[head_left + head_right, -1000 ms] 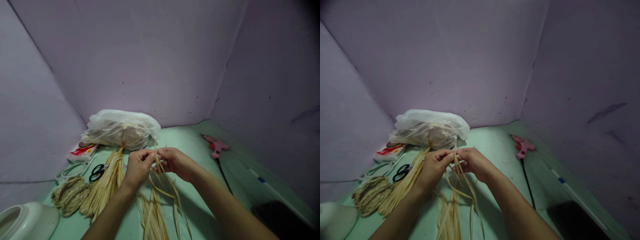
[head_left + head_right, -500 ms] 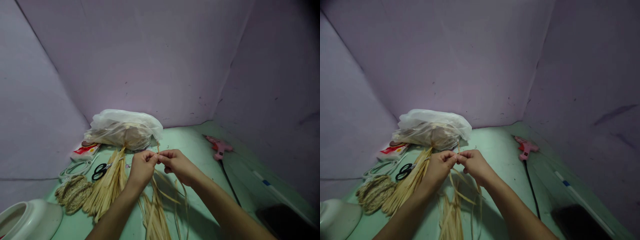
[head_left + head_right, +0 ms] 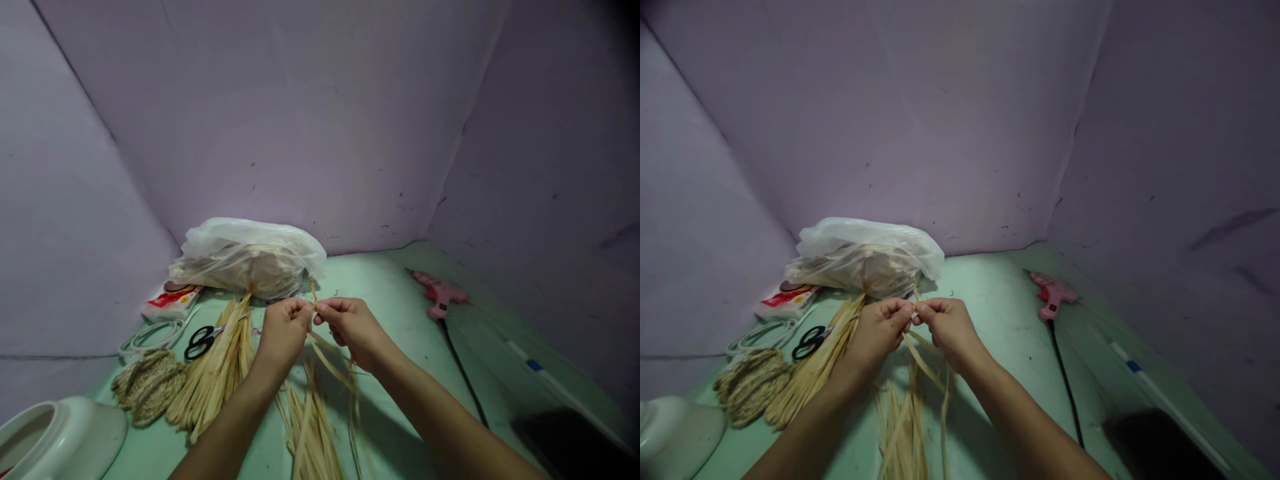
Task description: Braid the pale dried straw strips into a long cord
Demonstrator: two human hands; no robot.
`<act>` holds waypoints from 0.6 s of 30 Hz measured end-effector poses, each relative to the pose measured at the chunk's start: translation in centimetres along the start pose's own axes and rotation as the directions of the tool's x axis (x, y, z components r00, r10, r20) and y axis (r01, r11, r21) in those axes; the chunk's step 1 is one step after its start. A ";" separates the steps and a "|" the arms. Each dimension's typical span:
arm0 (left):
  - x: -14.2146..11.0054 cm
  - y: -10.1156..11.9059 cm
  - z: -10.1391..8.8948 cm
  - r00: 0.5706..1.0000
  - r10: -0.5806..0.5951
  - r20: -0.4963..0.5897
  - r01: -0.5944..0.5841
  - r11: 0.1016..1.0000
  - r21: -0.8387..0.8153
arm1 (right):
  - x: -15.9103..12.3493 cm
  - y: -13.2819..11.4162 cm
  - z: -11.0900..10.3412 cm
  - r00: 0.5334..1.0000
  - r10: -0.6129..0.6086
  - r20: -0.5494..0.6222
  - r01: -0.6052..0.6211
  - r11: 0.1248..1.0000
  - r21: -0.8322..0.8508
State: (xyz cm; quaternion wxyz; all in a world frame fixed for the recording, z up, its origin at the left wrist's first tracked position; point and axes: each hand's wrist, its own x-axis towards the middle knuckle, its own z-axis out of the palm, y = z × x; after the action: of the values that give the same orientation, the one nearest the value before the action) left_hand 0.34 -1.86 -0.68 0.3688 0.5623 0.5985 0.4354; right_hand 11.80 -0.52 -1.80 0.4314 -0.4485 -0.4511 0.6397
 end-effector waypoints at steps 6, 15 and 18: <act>0.0 0.1 -0.3 0.999 -0.044 0.003 0.043 0.999 0.027 | 0.1 0.1 0.1 1.000 -0.007 -0.011 0.007 1.000 0.021; -0.4 0.6 -1.0 0.993 0.067 -0.095 -0.024 0.918 0.397 | 0.0 0.5 0.4 0.992 -0.095 -0.082 0.096 0.995 0.006; -0.6 0.7 -0.9 0.994 0.077 -0.074 -0.043 0.923 0.383 | 0.1 0.7 0.5 0.988 -0.112 -0.104 0.113 0.994 0.006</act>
State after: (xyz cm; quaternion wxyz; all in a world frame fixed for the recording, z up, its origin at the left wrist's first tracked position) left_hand -0.23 -2.55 0.30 0.2125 0.6216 0.6699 0.3460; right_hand 11.24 -0.63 -2.39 0.4923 -0.4525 -0.4486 0.5930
